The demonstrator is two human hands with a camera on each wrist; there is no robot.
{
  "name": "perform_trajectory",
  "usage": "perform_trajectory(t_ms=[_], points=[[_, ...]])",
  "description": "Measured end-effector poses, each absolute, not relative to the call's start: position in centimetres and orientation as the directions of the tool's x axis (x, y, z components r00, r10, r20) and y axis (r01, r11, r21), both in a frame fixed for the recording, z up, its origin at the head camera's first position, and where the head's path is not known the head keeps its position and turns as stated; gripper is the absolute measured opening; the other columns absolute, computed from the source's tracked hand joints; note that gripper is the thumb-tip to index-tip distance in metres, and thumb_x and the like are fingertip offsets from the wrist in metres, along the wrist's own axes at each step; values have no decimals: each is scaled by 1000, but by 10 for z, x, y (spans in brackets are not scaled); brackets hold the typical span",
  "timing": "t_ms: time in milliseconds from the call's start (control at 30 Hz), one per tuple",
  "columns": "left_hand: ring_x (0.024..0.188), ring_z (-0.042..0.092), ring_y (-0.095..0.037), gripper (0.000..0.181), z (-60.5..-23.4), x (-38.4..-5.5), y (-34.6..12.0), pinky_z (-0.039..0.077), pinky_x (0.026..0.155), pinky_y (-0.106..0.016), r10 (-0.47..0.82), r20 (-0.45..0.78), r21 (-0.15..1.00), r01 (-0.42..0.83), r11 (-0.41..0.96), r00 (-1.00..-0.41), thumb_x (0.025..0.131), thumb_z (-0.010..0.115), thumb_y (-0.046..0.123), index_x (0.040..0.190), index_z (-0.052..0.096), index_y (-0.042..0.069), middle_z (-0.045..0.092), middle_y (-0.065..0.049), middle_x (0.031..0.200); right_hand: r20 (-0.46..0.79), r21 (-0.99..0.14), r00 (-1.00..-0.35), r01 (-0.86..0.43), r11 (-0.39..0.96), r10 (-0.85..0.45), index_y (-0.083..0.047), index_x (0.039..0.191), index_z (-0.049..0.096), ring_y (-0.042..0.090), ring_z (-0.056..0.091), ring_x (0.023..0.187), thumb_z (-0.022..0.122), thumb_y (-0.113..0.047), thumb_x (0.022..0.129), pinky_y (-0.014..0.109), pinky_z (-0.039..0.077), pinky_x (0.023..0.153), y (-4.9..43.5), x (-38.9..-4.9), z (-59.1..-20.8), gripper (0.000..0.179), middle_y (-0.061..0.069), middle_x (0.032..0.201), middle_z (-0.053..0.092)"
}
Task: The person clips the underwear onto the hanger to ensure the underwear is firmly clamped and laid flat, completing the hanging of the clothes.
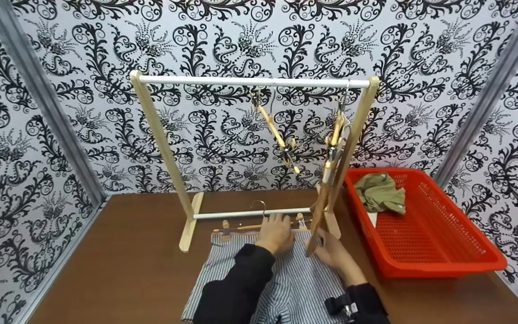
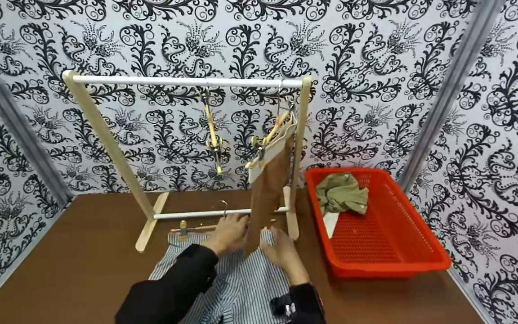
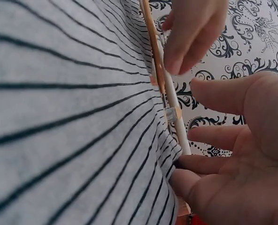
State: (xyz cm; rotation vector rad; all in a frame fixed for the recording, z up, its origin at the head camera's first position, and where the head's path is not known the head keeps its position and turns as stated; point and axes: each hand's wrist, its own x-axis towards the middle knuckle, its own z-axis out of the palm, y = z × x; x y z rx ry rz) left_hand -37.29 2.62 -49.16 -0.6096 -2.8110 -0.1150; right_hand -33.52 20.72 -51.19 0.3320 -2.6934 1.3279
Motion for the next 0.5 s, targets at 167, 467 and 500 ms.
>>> perform_trajectory(t_ms=[167, 467, 500], points=[[114, 57, -29, 39, -496, -378, 40, 47, 93, -45, 401, 255, 19, 419, 908, -880, 96, 61, 33, 123, 64, 5, 62, -12, 120, 215, -749, -963, -269, 606, -162, 18, 138, 47, 52, 52, 125, 71, -13, 95, 61, 40, 105, 206, -335, -515, 58, 40, 134, 53], [118, 56, -31, 59, -514, -396, 61, 42, 98, -51, 351, 160, 96, 368, 925, -923, 94, 62, 45, 136, 58, 3, 62, -13, 125, 231, -730, -954, -301, 614, -193, 20, 138, 46, 54, 44, 132, 70, -8, 94, 61, 37, 108, 212, -335, -516, 57, 43, 140, 44], [119, 55, -31, 61, -516, -398, 63, 41, 99, -51, 342, 148, 106, 359, 927, -928, 93, 63, 46, 137, 58, 3, 61, -13, 126, 216, -742, -957, -289, 605, -192, 19, 139, 46, 54, 42, 133, 70, -10, 95, 61, 35, 109, 212, -335, -516, 58, 43, 142, 42]])
